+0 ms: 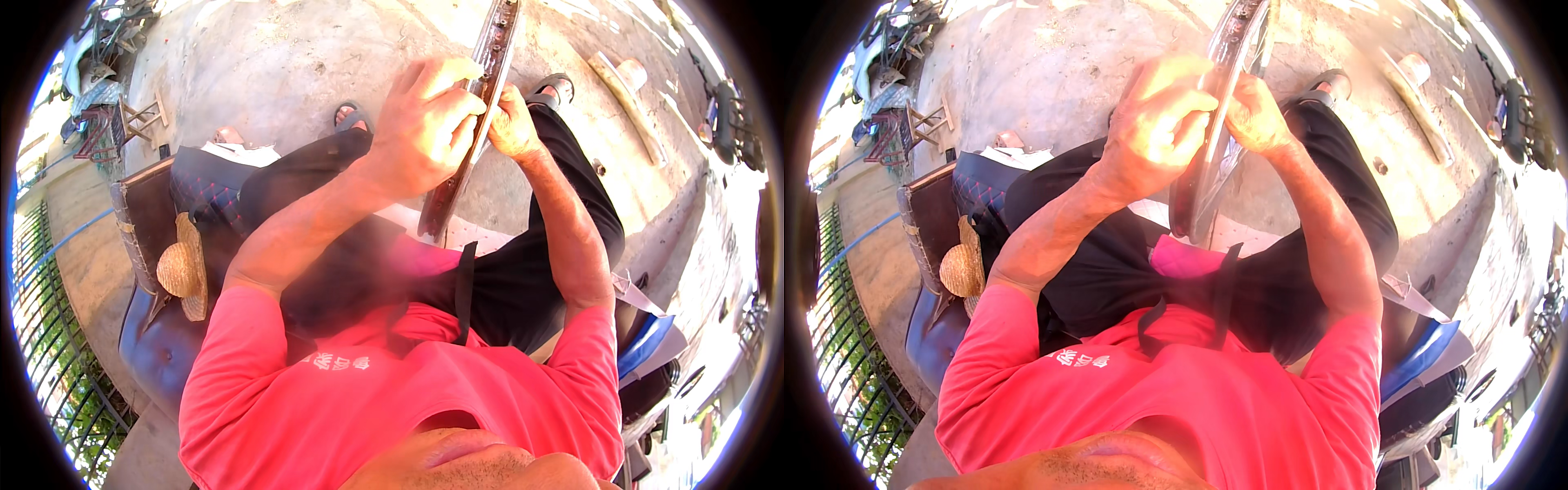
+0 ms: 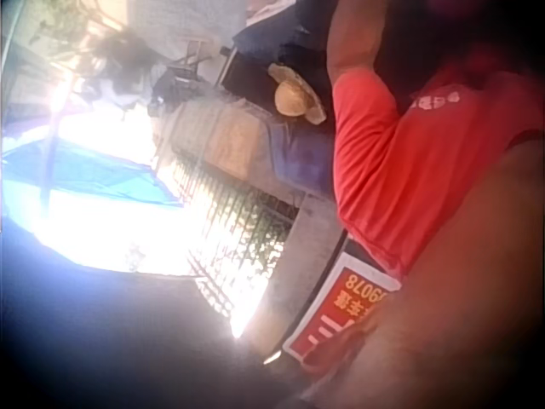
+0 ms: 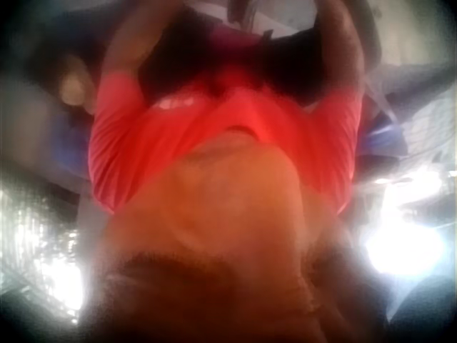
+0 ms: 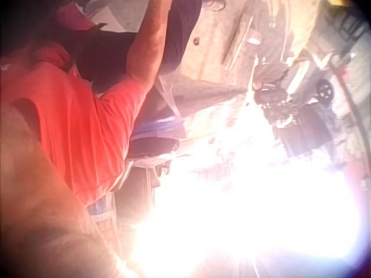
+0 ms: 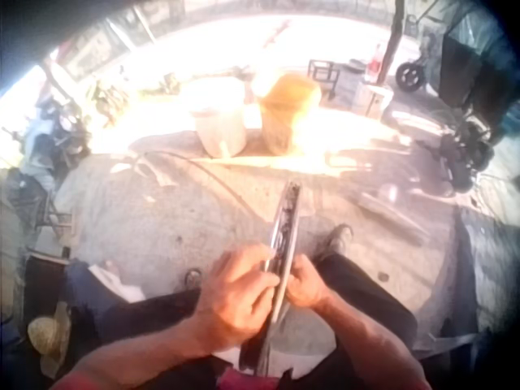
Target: The person repairs a bicycle wheel by hand. They thread spokes through the hub and into the holes of the rim, rotating the wheel to install them sequentially.
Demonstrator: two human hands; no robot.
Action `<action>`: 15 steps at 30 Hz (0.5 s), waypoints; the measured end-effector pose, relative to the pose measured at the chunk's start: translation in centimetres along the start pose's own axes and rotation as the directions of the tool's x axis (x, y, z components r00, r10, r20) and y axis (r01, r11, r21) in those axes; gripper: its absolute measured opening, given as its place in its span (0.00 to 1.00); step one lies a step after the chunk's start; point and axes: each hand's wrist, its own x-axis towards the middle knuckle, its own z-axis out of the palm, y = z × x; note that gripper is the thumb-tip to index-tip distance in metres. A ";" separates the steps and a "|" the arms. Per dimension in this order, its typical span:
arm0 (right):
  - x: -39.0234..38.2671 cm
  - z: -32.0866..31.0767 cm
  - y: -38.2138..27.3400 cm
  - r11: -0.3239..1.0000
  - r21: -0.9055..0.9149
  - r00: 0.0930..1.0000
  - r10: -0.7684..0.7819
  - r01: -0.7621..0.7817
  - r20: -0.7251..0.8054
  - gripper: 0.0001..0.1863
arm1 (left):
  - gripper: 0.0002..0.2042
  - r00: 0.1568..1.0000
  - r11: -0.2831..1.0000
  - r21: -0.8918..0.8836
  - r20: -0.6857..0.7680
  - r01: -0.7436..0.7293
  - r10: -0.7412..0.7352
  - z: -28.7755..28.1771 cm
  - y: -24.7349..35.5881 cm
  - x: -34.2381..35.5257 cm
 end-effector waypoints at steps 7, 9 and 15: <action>0.0 -1.2 1.1 0.994 -0.109 0.998 0.034 -0.029 0.043 0.31 | 0.11 0.999 0.996 0.080 0.002 0.035 -0.035 -1.0 0.4 0.5; 0.2 -0.9 1.0 0.995 -0.101 0.999 -0.009 0.013 0.032 0.31 | 0.11 0.999 0.996 0.092 0.044 -0.022 0.019 -1.4 0.0 0.8; 0.1 -0.5 0.3 0.999 0.015 0.999 0.041 -0.042 0.031 0.29 | 0.11 0.999 0.998 -0.054 0.018 0.030 -0.029 0.0 -0.5 0.0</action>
